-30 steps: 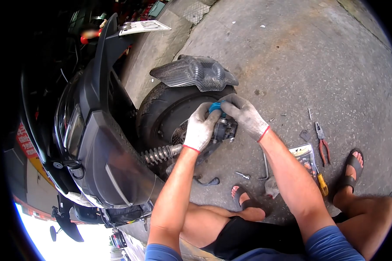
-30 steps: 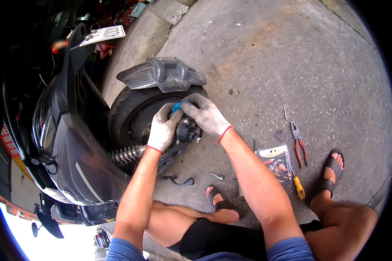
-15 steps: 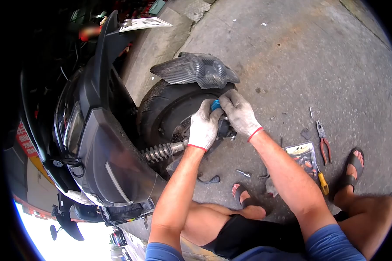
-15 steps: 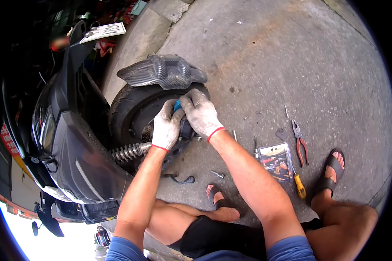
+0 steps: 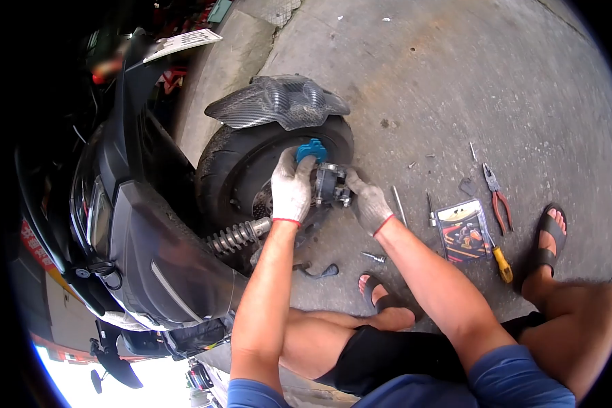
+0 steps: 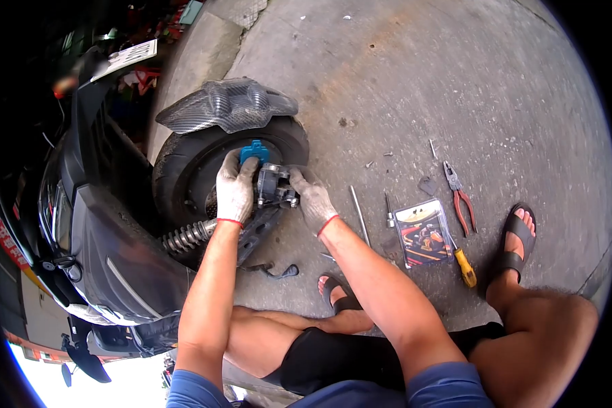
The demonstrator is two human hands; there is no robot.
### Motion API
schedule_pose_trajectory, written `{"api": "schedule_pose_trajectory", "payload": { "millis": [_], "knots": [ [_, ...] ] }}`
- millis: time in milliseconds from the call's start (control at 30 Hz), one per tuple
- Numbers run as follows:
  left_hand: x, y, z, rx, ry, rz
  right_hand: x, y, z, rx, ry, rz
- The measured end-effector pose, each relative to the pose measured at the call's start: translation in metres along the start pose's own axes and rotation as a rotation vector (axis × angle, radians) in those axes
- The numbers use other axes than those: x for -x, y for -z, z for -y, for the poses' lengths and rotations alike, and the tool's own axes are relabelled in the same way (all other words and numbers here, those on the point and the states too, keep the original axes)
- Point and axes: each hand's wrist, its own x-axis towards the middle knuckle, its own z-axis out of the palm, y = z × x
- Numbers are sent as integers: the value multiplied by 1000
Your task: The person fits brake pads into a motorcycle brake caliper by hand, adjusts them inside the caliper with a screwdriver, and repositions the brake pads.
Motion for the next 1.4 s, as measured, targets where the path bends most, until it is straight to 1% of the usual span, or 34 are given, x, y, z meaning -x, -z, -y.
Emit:
{"api": "schedule_pose_trajectory", "payload": {
  "millis": [33, 67, 133, 167, 200, 267, 300, 467, 533, 600, 733, 800, 867, 933, 1100, 1167, 1200, 1267, 1300, 1333, 1400],
  "knots": [
    [2, 2, -4, 73, 81, -11, -3, -2, -1, -27, 14, -19],
    [4, 5, -7, 27, 83, -43, -5, -3, -1, -54, 28, -40],
    [3, 14, -9, -168, 3, -42, -7, -2, -3, -106, 7, -43],
    [8, 16, -10, -356, 28, -58, -9, -2, -4, -156, -14, -40],
    [9, 19, -5, -535, -116, -30, -12, 0, -7, -155, -17, -38],
    [11, 21, 5, -549, -164, -36, -18, 4, -11, -279, -115, -30],
    [12, 22, 4, -561, -159, -21, -15, 4, -6, -294, -145, -10],
    [17, 31, 8, -648, -188, 17, -9, 4, 8, -310, -164, 118],
    [21, 36, 9, -746, -303, 58, -7, 0, 12, -335, -167, 152],
    [24, 38, 15, -836, -257, 106, -8, -2, 15, -336, -180, 150],
    [27, 35, 23, -825, -301, 82, -13, 3, 17, -269, -178, 208],
    [24, 36, 24, -775, -311, 125, -14, 2, 16, -236, -169, 225],
    [23, 35, 19, -767, -289, 139, -13, 0, 18, -262, -167, 201],
    [20, 34, 22, -716, -345, 162, -9, -3, 23, -268, -182, 190],
    [13, 30, 29, -680, -365, 180, -16, -2, 20, -246, -181, 167],
    [11, 33, 33, -651, -309, 204, -16, -5, 18, -157, -131, 91],
    [13, 31, 27, -650, -311, 218, -17, -4, 16, -163, -126, 80],
    [18, 25, 14, -679, -196, 162, -18, 0, 12, 19, -68, 96],
    [18, 25, 17, -646, -183, 151, -13, -4, 18, 85, -29, 71],
    [18, 25, 20, -639, -179, 140, -11, -7, 19, 78, -24, 54],
    [19, 25, 25, -632, -198, 110, -8, -12, 20, 238, 92, -8]
  ]
}}
